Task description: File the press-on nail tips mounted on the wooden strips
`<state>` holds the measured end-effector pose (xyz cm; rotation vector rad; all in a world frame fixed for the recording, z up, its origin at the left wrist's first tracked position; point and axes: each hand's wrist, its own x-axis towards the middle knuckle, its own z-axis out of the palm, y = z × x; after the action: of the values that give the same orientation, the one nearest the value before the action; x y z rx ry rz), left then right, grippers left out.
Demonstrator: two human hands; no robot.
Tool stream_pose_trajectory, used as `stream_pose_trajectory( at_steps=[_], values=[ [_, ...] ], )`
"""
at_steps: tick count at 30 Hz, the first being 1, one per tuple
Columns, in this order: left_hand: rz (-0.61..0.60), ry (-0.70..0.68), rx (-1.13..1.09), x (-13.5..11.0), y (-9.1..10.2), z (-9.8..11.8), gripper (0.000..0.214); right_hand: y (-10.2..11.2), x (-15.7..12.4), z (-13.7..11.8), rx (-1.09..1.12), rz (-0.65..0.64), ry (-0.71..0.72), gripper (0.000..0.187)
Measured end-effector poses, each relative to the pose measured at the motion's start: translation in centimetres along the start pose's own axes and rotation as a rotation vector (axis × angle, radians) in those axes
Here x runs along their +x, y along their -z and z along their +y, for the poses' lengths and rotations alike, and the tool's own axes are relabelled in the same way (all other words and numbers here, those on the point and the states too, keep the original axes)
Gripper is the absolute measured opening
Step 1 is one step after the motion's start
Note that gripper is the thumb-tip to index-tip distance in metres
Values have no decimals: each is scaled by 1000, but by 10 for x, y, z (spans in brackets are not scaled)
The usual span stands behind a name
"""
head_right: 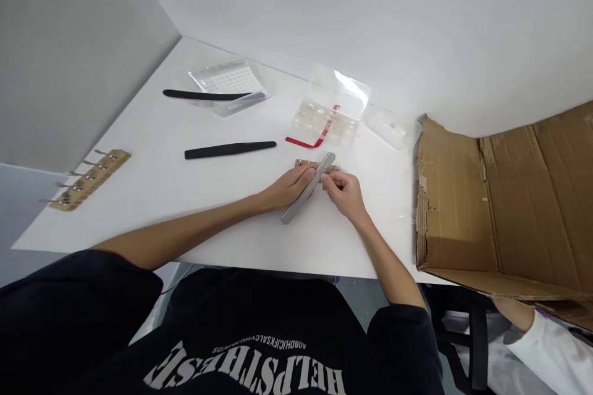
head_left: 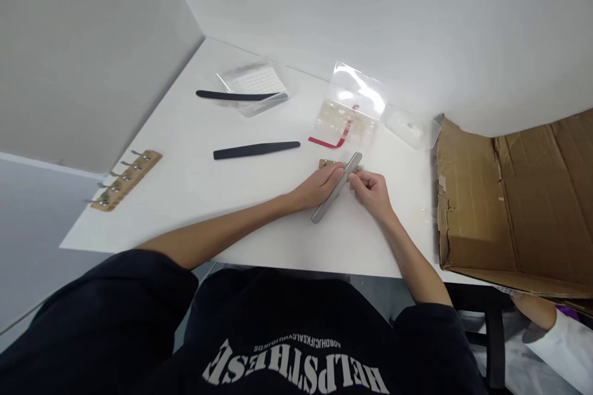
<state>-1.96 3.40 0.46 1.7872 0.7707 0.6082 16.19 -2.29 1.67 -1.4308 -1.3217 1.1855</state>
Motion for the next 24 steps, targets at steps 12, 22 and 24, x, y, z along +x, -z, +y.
stream_pose_trajectory(
  at_steps=[12, 22, 24],
  values=[
    [9, -9, -18, 0, 0, 0, 41, -3, -2, 3, -19, 28, 21, 54],
    [-9, -57, 7, 1, 0, 2, 40, -4, -3, -4, -20, 57, 22, 54],
    [-15, -66, 8, 1, 0, 2, 40, -4, -4, -5, -42, 69, 33, 53]
  ],
)
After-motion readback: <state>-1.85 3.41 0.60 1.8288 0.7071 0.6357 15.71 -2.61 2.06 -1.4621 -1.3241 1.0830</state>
